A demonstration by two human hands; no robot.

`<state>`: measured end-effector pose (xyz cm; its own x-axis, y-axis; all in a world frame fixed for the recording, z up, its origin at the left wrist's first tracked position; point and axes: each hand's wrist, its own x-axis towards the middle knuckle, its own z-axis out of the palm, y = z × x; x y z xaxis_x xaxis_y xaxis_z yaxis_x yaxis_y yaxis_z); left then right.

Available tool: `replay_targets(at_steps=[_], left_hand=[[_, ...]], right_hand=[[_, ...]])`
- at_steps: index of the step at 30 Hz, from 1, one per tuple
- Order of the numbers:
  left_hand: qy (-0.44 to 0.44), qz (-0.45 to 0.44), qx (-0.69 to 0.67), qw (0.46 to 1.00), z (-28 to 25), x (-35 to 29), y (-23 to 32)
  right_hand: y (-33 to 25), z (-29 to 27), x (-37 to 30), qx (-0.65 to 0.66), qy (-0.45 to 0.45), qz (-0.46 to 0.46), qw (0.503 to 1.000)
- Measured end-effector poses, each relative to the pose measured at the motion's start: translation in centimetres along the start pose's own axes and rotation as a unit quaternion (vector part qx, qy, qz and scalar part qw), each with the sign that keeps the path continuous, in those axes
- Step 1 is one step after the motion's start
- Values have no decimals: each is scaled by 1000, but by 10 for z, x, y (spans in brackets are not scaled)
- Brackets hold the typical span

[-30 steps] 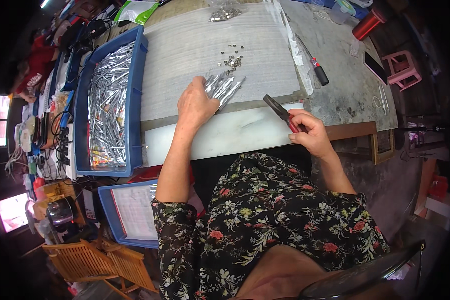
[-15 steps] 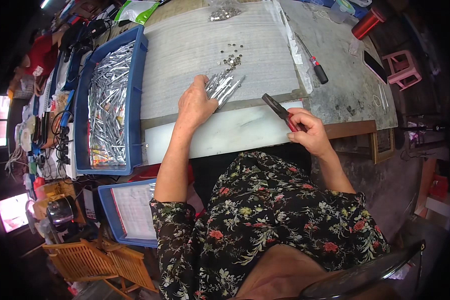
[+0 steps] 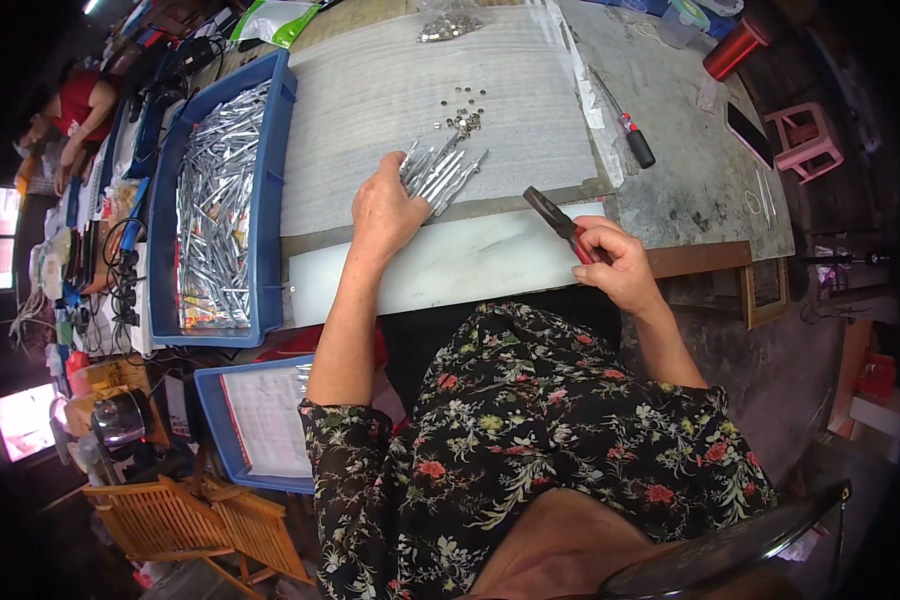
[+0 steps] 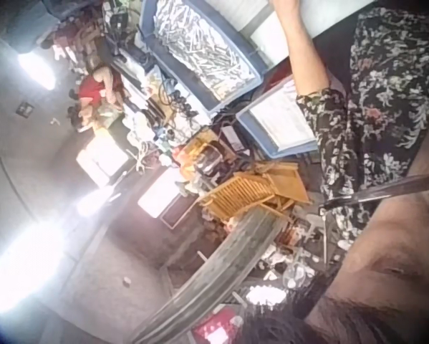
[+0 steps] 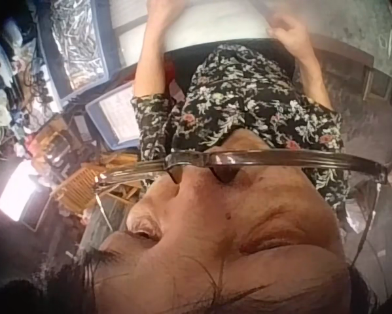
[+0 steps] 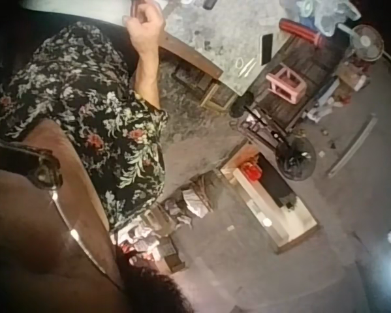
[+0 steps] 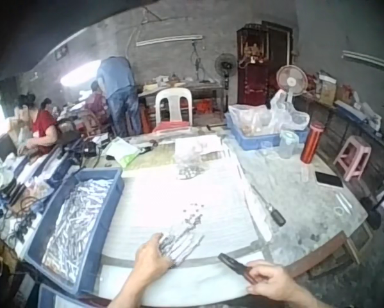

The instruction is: The person repeatedly picks up metal strips and crimps small metal pieces onto their ends using pliers.

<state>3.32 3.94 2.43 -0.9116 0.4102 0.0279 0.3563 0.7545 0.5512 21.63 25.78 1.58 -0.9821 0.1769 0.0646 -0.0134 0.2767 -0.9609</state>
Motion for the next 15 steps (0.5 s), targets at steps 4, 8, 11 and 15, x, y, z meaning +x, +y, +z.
replay_targets(at_steps=[4,8,11,15], left_hand=[[6,-12,-54,998,-4,1,-3],[48,-1,-113,992,-5,2,-9],[63,-1,-151,986,-10,3,-10],[60,-34,-149,986,-17,5,-15]], right_hand=[[1,-1,0,12,2,1,1000],[0,-3,0,49,5,23,999],[-1,-11,2,-47,31,-6,998],[-4,-20,6,-119,70,44,989]])
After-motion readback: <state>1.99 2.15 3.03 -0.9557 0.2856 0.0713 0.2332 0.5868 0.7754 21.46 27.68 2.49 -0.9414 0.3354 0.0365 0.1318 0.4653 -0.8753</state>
